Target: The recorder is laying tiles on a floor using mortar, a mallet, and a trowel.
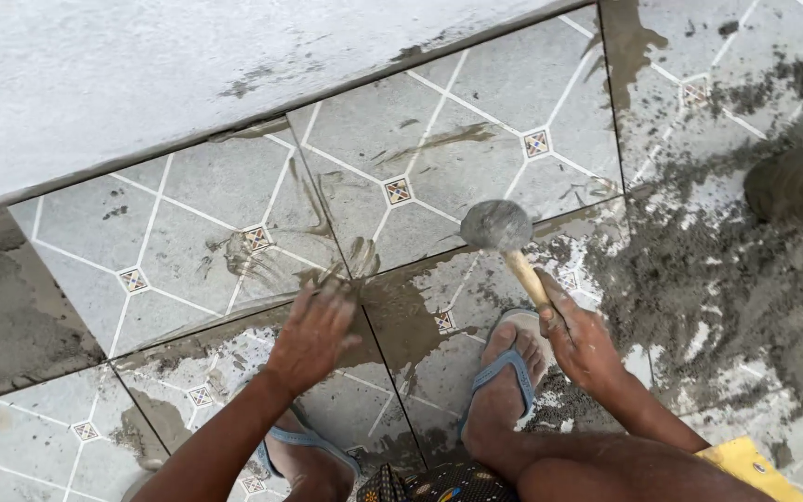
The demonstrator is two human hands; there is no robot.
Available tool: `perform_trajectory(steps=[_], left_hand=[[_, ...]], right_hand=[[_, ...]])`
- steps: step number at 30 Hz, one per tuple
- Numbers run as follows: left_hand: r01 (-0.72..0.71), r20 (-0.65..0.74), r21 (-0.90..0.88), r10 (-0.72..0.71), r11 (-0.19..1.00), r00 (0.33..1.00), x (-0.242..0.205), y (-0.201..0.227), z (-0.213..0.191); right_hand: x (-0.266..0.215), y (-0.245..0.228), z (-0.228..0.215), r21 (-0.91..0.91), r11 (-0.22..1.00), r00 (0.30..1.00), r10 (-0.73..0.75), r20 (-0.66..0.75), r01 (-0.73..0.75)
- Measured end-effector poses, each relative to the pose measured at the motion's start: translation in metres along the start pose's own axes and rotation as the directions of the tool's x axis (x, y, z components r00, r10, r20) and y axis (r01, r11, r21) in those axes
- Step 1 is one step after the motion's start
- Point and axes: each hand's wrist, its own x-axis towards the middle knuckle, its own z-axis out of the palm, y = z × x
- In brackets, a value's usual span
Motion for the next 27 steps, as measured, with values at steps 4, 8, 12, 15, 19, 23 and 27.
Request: perform_trajectory(steps=[4, 8, 12, 15, 19, 23, 27], left_hand=[[0.456, -0.003, -0.325, -0.483, 0.829, 0.876, 0.012, -0.022, -0.015], [0.688, 0.109, -0.403, -0.715, 0.603, 0.69, 0.022, -0.039, -0.047], [0.805, 0.255, -0.444, -0.806, 0.393, 0.534, 0.021, -0.042, -0.055], [0.823, 0.315, -0.515, -0.839, 0.242, 0.444, 0.017, -0.038, -0.043], [0.8, 0.314, -0.567, -0.846, 0.198, 0.431, 0.019, -0.043, -0.037], [0.801, 0.314, -0.564, -0.845, 0.201, 0.433, 0.014, -0.04, -0.039], [0.806, 0.332, -0.56, -0.839, 0.193, 0.432, 0.022, -0.046, -0.046]], right_hand=[[0.026, -0.023, 0.011, -0.07, 0.997, 0.982, -0.001, 0.19, 0.015], [0.085, -0.091, 0.028, -0.206, 0.977, 0.934, 0.026, 0.356, 0.051], [0.115, -0.109, 0.053, -0.229, 0.821, 0.835, -0.437, 0.335, 0.522], [0.125, -0.137, 0.064, -0.27, 0.761, 0.782, -0.455, 0.426, 0.589], [0.137, -0.145, 0.074, -0.388, 0.728, 0.786, -0.332, 0.522, 0.565], [0.134, -0.15, 0.078, -0.384, 0.702, 0.765, -0.361, 0.534, 0.6], [0.134, -0.154, 0.074, -0.401, 0.731, 0.784, -0.292, 0.548, 0.553]])
